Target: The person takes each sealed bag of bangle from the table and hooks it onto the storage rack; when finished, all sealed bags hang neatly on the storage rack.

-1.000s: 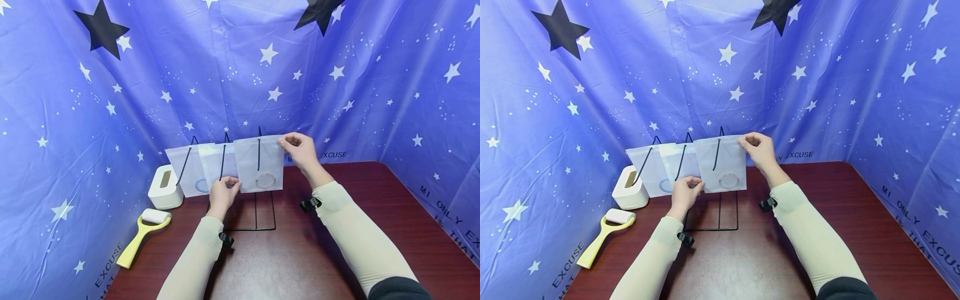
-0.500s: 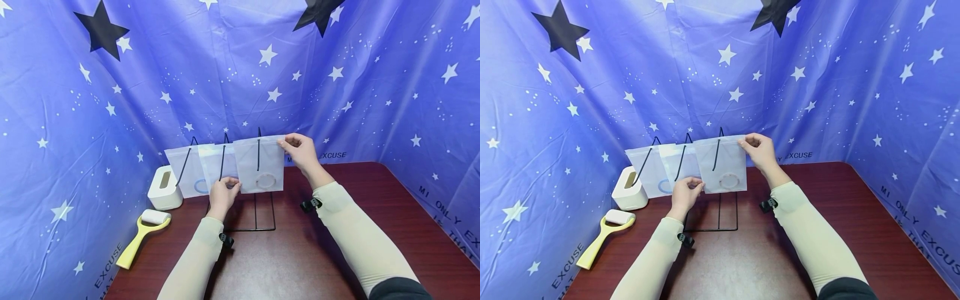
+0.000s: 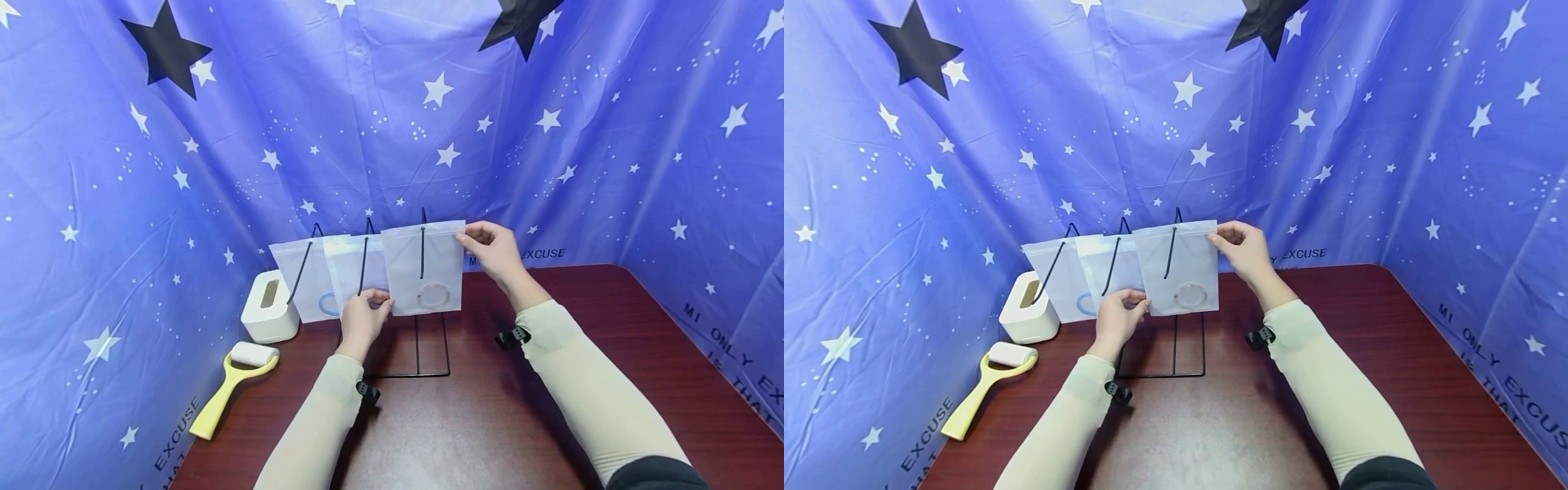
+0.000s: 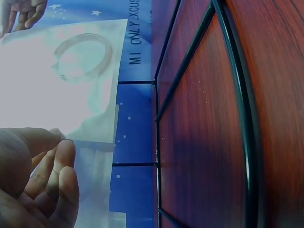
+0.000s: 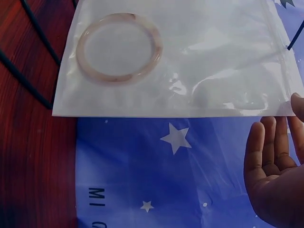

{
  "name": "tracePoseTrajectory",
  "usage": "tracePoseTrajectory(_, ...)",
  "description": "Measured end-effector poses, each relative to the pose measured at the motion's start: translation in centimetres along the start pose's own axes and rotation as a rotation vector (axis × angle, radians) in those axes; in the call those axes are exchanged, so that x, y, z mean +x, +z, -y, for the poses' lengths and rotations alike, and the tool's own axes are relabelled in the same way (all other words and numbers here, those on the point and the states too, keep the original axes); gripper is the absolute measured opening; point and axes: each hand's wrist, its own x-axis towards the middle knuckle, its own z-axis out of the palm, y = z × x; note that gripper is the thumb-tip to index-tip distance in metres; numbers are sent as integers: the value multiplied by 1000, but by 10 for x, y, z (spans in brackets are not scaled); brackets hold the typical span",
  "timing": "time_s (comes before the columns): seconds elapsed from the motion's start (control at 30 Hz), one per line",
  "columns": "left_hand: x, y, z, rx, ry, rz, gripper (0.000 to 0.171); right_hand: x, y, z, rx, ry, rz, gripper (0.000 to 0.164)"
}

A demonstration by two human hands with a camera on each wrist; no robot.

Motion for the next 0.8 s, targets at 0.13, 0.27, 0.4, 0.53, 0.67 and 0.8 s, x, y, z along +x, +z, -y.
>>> tracePoseTrajectory(0.13,-1,-2,2,7,9,11,9,-5,-6,-1,-63,-28,22,31)
tracePoseTrajectory(0.27,-3,-5,6,19,12,17,10,-13,-15,-4,-131,-57,29,33)
tracePoseTrajectory(0.4,-7,-9,13,21,26,19,10,-29,-25,0,-207,-69,43,30)
tracePoseTrajectory(0.53,-14,-14,25,4,69,36,9,-46,-37,-2,-265,-99,74,28)
tracePoseTrajectory(0.67,-21,-22,36,-14,128,64,15,-63,-52,-12,-331,-143,93,28)
tracePoseTrajectory(0.8,-32,-31,46,-3,200,88,22,-83,-66,-17,-446,-163,79,30)
